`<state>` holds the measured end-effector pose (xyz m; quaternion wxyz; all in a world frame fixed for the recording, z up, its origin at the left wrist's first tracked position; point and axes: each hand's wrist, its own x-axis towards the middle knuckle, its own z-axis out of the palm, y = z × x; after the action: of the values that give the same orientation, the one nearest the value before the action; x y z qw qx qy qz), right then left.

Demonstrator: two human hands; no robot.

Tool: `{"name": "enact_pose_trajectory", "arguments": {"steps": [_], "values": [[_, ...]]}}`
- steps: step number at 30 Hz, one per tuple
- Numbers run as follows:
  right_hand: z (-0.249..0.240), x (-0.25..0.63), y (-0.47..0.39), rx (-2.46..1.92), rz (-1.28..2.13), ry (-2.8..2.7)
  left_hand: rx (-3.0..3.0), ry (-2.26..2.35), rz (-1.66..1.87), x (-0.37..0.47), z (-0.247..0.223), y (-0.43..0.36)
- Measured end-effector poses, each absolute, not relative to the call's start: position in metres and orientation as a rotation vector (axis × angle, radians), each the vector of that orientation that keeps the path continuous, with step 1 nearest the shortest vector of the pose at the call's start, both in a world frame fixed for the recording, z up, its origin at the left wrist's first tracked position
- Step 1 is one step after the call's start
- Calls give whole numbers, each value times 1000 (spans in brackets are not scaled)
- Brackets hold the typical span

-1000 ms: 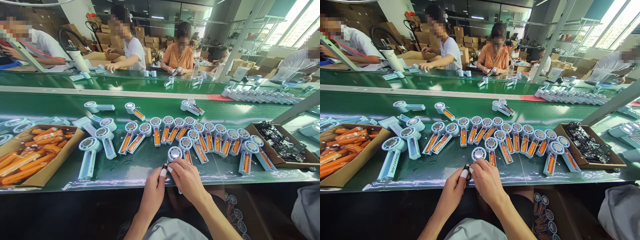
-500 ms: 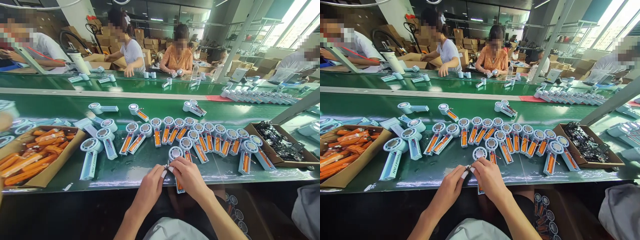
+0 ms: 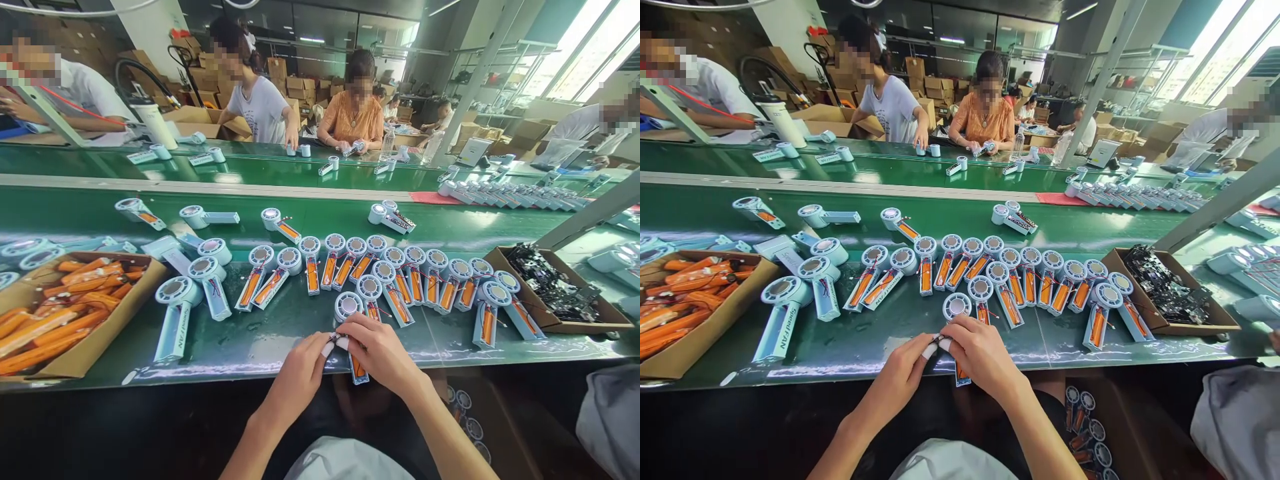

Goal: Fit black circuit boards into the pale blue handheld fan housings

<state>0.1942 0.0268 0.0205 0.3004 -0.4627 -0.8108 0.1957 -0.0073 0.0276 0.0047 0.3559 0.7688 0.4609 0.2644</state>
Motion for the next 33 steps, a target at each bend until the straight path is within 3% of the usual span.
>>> {"name": "enact_pose_trajectory", "arguments": {"steps": [6, 15, 33], "values": [[31, 208, 15, -1371, 463, -1712, 1720, 1418, 738, 3, 3, 16], [19, 184, 22, -1225, 769, -1717, 1647, 1504, 803, 3, -1, 9], [28, 174, 23, -1298, 715, -1870, 1568, 1392, 820, 10, 15, 12]]}}
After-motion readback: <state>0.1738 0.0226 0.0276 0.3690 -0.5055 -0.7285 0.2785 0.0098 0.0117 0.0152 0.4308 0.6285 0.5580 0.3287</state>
